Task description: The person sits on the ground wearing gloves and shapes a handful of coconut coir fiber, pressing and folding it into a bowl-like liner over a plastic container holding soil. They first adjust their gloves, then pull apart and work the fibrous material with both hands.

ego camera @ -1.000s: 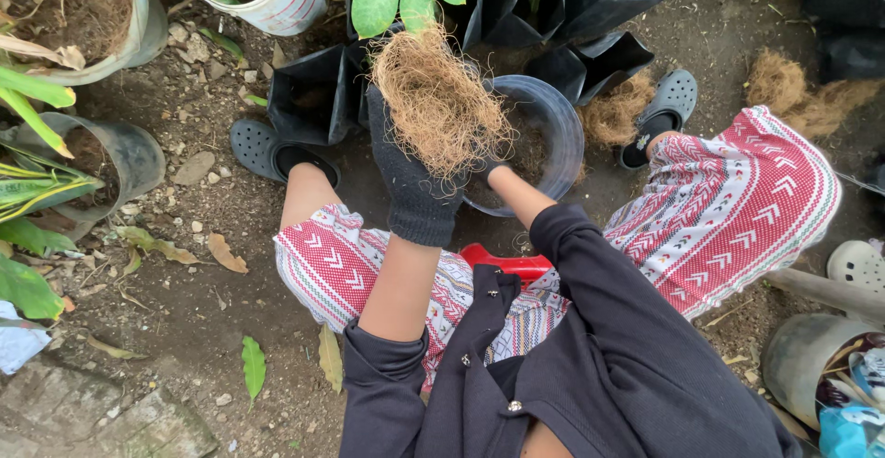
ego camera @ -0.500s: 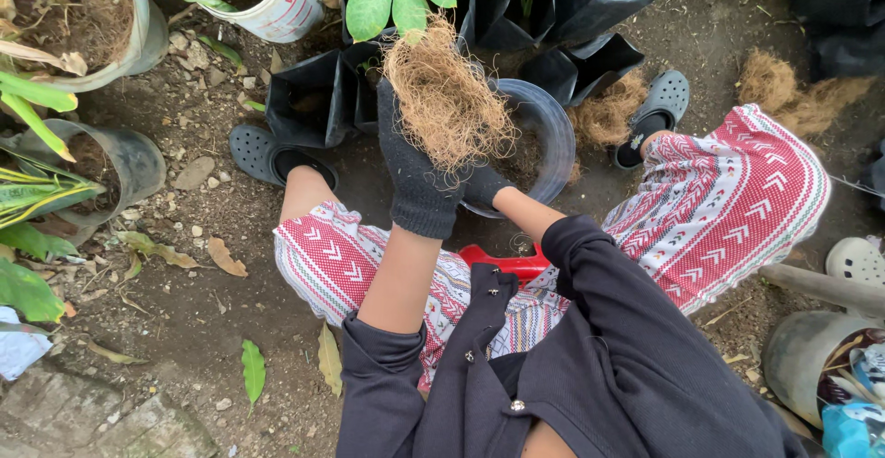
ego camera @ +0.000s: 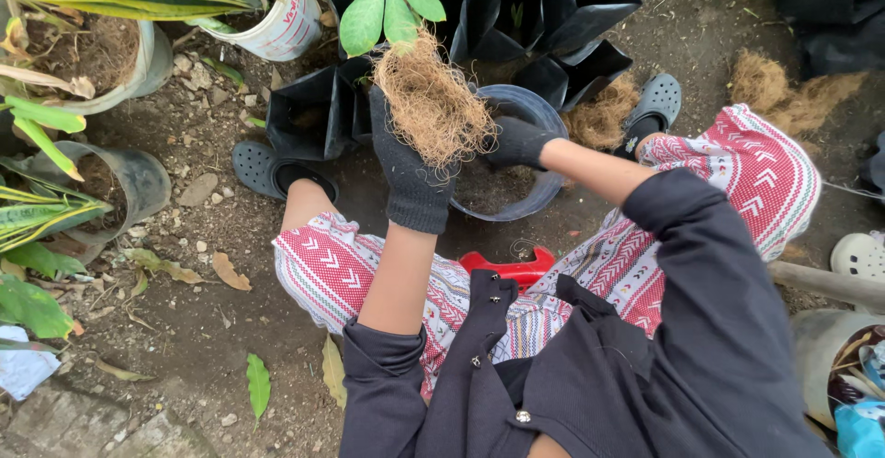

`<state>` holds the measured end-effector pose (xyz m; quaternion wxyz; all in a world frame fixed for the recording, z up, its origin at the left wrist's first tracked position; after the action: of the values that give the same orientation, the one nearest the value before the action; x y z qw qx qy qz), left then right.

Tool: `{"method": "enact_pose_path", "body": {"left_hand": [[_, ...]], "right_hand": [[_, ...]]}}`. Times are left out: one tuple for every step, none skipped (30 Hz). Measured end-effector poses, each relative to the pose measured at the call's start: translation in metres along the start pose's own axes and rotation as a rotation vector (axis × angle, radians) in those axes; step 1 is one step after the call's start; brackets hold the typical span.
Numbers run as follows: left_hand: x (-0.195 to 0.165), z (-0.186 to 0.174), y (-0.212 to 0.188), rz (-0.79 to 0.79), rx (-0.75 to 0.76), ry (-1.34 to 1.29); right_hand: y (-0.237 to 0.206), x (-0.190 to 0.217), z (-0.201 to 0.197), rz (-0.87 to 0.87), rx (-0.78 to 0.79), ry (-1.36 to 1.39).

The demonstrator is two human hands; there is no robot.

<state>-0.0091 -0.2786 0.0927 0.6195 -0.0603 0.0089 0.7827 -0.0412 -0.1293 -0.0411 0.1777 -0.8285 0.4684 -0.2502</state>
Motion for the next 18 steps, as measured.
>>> {"method": "enact_pose_path", "body": {"left_hand": [[0.001,-0.001,0.001,-0.002,0.003,-0.007],[0.003,-0.001,0.002,-0.008,0.01,-0.007],[0.004,-0.002,0.003,-0.013,0.016,-0.007],[0.007,-0.003,0.004,-0.016,0.022,-0.006],[0.009,-0.003,0.005,-0.023,0.021,-0.01],[0.012,-0.004,0.005,-0.03,0.02,-0.014],[0.015,-0.005,0.004,-0.038,0.019,-0.018],[0.017,-0.006,0.004,-0.041,0.018,-0.016],[0.019,-0.006,0.003,-0.044,0.016,-0.015],[0.021,-0.007,0.002,-0.045,0.014,-0.014],[0.023,-0.008,0.002,-0.044,0.011,-0.007],[0.024,-0.008,0.003,-0.04,0.008,0.001],[0.024,-0.009,0.004,-0.033,0.006,0.008],[0.023,-0.01,0.005,-0.02,0.006,0.044],[0.022,-0.011,0.005,-0.014,0.0,0.081],[0.022,-0.013,0.004,-0.011,-0.008,0.119],[0.022,-0.015,0.003,-0.021,-0.037,0.108],[0.023,-0.017,0.003,-0.03,-0.061,0.095]], "right_hand": [[-0.011,-0.003,-0.014,0.026,0.006,0.071],[-0.021,-0.002,-0.025,0.051,0.013,0.142],[-0.032,0.012,-0.045,-0.088,-0.106,0.182],[-0.047,0.022,-0.064,-0.23,-0.224,0.221],[-0.062,0.03,-0.08,-0.372,-0.341,0.261],[-0.065,0.024,-0.078,-0.285,-0.259,0.281],[-0.069,0.015,-0.076,-0.199,-0.176,0.299],[-0.072,0.006,-0.07,-0.113,-0.092,0.317],[-0.076,0.002,-0.069,-0.089,-0.08,0.37],[-0.079,-0.003,-0.069,-0.066,-0.067,0.423],[-0.081,-0.007,-0.068,-0.047,-0.053,0.473],[-0.085,-0.006,-0.074,-0.091,-0.13,0.451],[-0.089,-0.004,-0.08,-0.138,-0.207,0.428],[-0.093,-0.001,-0.087,-0.186,-0.283,0.405],[-0.092,-0.002,-0.085,-0.132,-0.211,0.465],[-0.092,-0.004,-0.083,-0.074,-0.138,0.526],[-0.092,-0.005,-0.083,-0.017,-0.069,0.58],[-0.096,-0.002,-0.093,-0.046,-0.087,0.576]]}}
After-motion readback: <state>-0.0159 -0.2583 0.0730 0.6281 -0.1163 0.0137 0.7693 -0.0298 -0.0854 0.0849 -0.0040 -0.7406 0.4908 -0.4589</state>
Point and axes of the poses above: each hand's wrist, its own y-axis towards the middle knuckle, its own z-axis out of the palm, x = y × z, the point moved 8 cm from there along y, towards the middle knuckle, and after that the axes turned 13 degrees about z, right-handed, at the moved point
